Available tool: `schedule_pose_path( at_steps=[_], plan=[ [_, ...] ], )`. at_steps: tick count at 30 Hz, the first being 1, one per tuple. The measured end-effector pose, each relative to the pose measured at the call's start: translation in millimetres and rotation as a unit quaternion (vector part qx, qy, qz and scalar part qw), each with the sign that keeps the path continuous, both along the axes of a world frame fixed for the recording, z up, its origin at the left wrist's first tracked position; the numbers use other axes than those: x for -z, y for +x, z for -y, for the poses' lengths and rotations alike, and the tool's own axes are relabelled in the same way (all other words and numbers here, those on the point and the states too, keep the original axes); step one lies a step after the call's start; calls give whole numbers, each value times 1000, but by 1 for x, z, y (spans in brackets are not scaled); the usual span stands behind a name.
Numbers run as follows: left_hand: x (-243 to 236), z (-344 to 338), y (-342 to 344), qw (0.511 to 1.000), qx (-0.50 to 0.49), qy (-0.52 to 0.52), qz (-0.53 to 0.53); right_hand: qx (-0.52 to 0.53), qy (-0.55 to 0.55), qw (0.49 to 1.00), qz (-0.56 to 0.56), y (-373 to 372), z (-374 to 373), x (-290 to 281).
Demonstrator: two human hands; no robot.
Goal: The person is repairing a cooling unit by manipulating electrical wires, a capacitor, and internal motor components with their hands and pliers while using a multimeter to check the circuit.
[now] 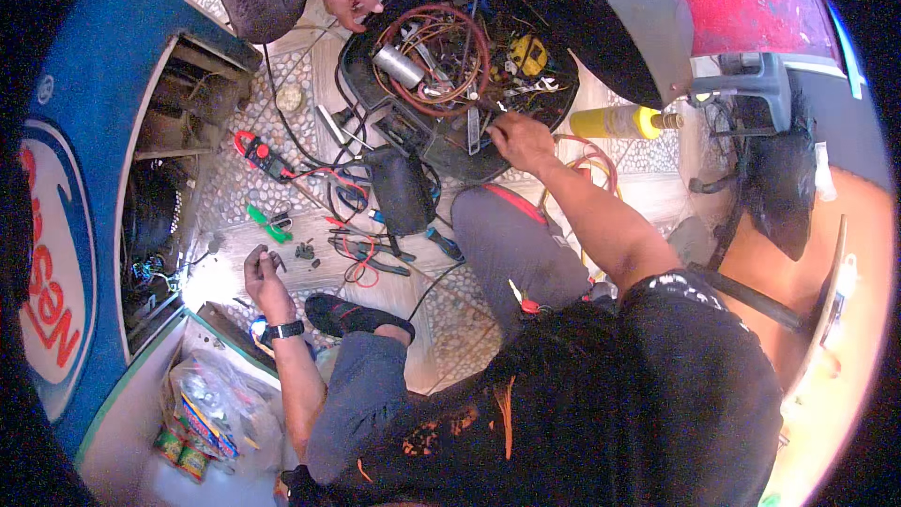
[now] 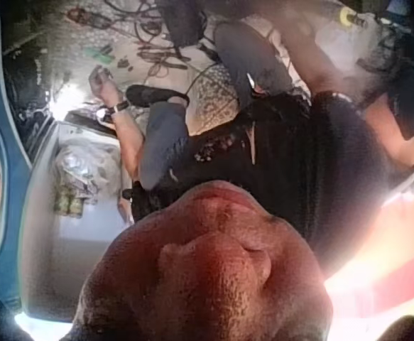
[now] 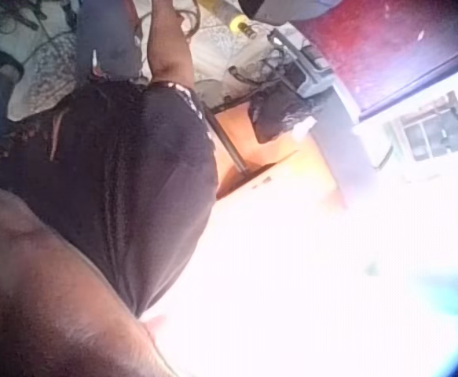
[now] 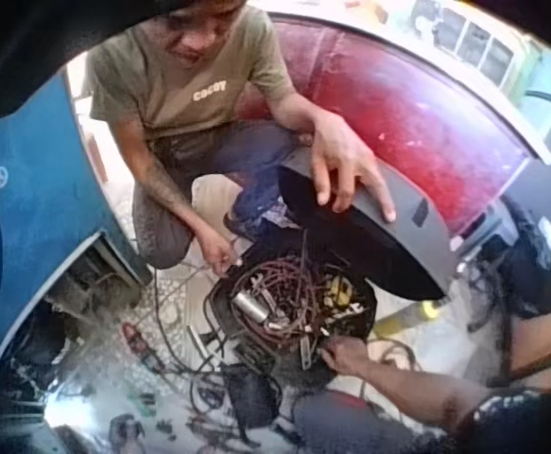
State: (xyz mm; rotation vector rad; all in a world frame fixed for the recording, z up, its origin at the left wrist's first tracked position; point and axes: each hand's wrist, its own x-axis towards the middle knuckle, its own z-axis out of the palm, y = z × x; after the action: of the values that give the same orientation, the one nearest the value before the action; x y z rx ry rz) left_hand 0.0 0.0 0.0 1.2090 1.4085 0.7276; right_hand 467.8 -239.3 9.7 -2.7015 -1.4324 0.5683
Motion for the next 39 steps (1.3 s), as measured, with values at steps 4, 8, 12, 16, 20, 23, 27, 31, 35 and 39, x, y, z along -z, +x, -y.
schedule_pose_path(
  at_steps=[4,8,12,16,20,23,27,31,35,39],
  plan=[
    [-74,6,55,986,145,76,-44,30,25,999,23,20,16,-3],
    [-155,-16,80,933,274,191,-132,15,50,999,13,17,19,15],
    [-241,-16,117,863,354,314,-177,18,83,996,13,17,21,17],
    [-301,3,135,815,392,382,-190,14,72,997,4,22,22,7],
    [-338,33,127,791,413,383,-237,20,51,998,-3,24,23,14],
    [-352,59,102,795,393,374,-271,4,39,999,-16,17,16,7],
    [-341,91,84,837,353,320,-268,3,70,998,0,22,25,16],
    [-342,114,88,820,383,312,-291,6,86,996,-5,19,26,15],
    [-343,126,104,817,401,297,-288,11,29,999,-30,20,20,-2],
    [-295,116,134,806,471,254,-254,-10,31,999,-35,20,19,-5]
  ],
)
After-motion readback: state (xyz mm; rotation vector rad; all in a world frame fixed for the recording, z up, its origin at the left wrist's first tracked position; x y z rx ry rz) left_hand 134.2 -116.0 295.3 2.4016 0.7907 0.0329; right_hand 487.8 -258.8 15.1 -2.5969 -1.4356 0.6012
